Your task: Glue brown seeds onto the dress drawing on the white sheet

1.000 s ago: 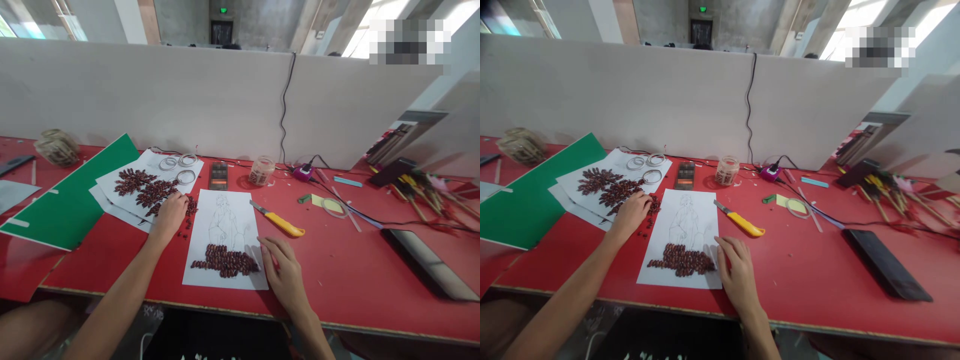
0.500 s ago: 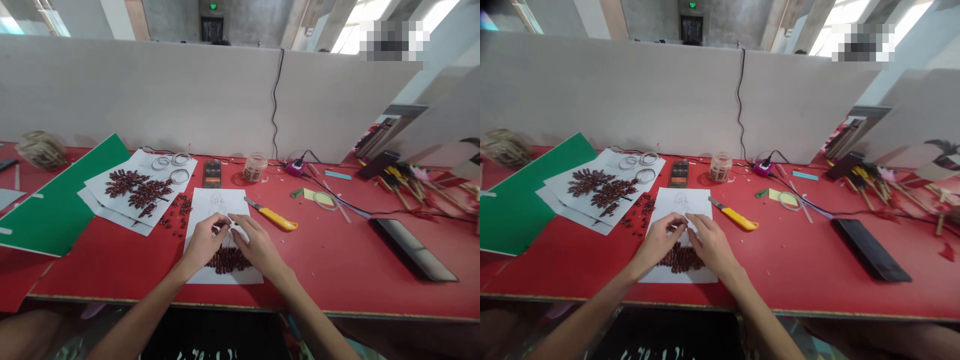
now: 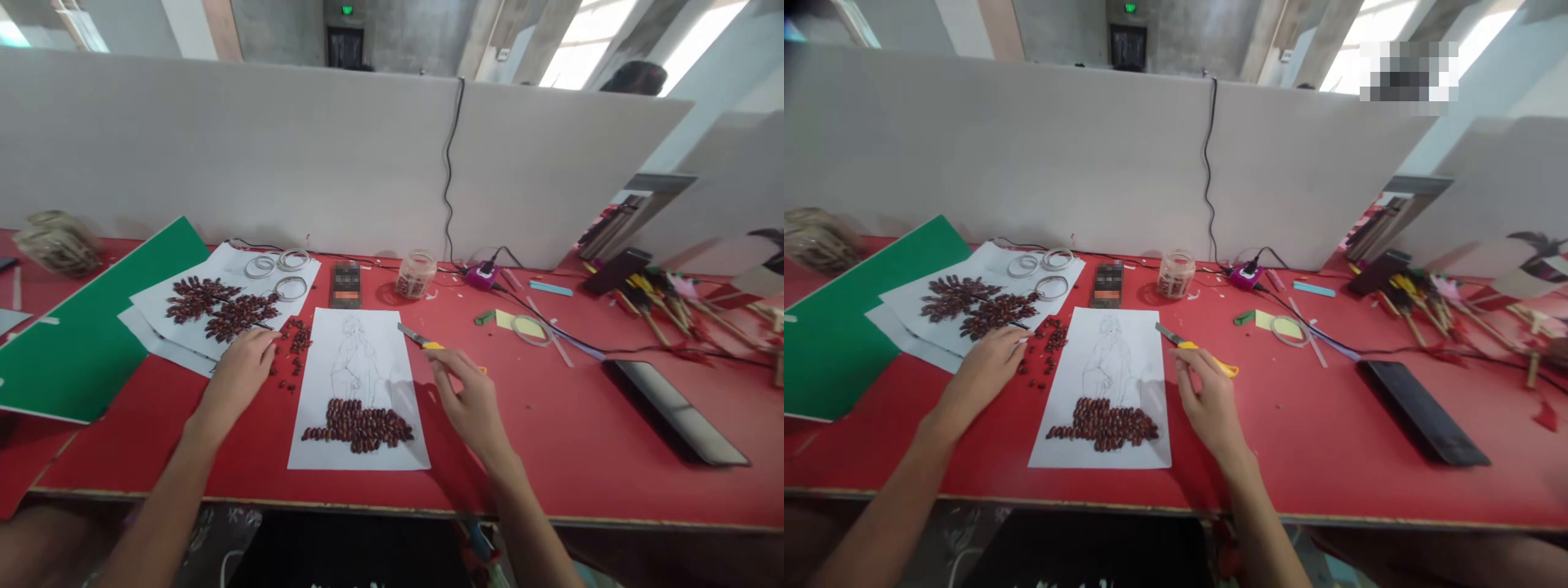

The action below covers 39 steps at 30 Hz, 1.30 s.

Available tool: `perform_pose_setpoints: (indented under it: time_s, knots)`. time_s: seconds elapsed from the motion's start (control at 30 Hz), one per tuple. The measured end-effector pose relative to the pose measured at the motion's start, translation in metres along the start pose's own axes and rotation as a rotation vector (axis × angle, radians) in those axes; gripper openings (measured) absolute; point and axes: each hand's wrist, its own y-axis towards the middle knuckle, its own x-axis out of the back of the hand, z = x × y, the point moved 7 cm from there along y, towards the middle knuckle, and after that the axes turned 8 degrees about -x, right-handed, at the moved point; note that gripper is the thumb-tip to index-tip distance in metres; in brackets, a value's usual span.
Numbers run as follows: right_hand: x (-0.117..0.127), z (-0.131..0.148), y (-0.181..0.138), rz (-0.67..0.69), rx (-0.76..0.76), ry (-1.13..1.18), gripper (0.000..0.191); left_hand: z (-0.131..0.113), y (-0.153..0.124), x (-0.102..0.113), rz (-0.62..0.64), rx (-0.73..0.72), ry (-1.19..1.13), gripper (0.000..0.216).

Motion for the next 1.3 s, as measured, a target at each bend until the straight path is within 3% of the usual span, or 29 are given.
perform_pose_setpoints:
  time_s: [0.1, 0.27, 0.43, 0.6, 0.7, 0.8, 0.9, 1.0, 1.13, 1.3]
  knots:
    - [-0.002, 0.017, 0.015, 0.131, 0.101, -0.026, 0.024, 0.012, 0.029, -0.007, 0.107, -0.064, 0.032, 0.035]
    - [-0.028, 0.031, 0.042, 0.251, 0.262, 0.037, 0.026, 0.006, 0.065, -0.042, 0.249, -0.122, 0.073, 0.032]
    - [-0.053, 0.007, 0.047, 0.197, 0.211, 0.073, 0.024, 0.012, 0.066, -0.055, 0.230, -0.063, 0.115, 0.031]
    - [-0.061, 0.001, 0.038, 0.191, 0.232, 0.065, 0.024, 0.013, 0.060, -0.048, 0.159, -0.044, 0.137, 0.029]
    - [-0.062, 0.004, 0.037, 0.164, 0.231, 0.078, 0.024, 0.001, 0.060, -0.035, 0.005, -0.051, -0.070, 0.026]
    - [-0.066, 0.010, 0.034, 0.163, 0.267, 0.117, 0.026, -0.021, 0.058, -0.037, -0.074, -0.023, -0.502, 0.022]
    - [-0.071, 0.016, 0.029, 0.181, 0.290, 0.150, 0.029, -0.052, 0.054, -0.059, 0.033, 0.035, -0.904, 0.026]
    - [-0.078, 0.022, 0.025, 0.235, 0.300, 0.187, 0.032, -0.076, 0.049, -0.078, 0.110, 0.076, -1.149, 0.037]
    - [-0.085, 0.023, 0.022, 0.276, 0.284, 0.245, 0.026, -0.083, 0.044, -0.092, 0.171, 0.132, -1.285, 0.044]
    - [-0.086, 0.017, 0.022, 0.203, 0.243, 0.261, 0.017, -0.084, 0.040, -0.095, 0.210, 0.175, -1.327, 0.047]
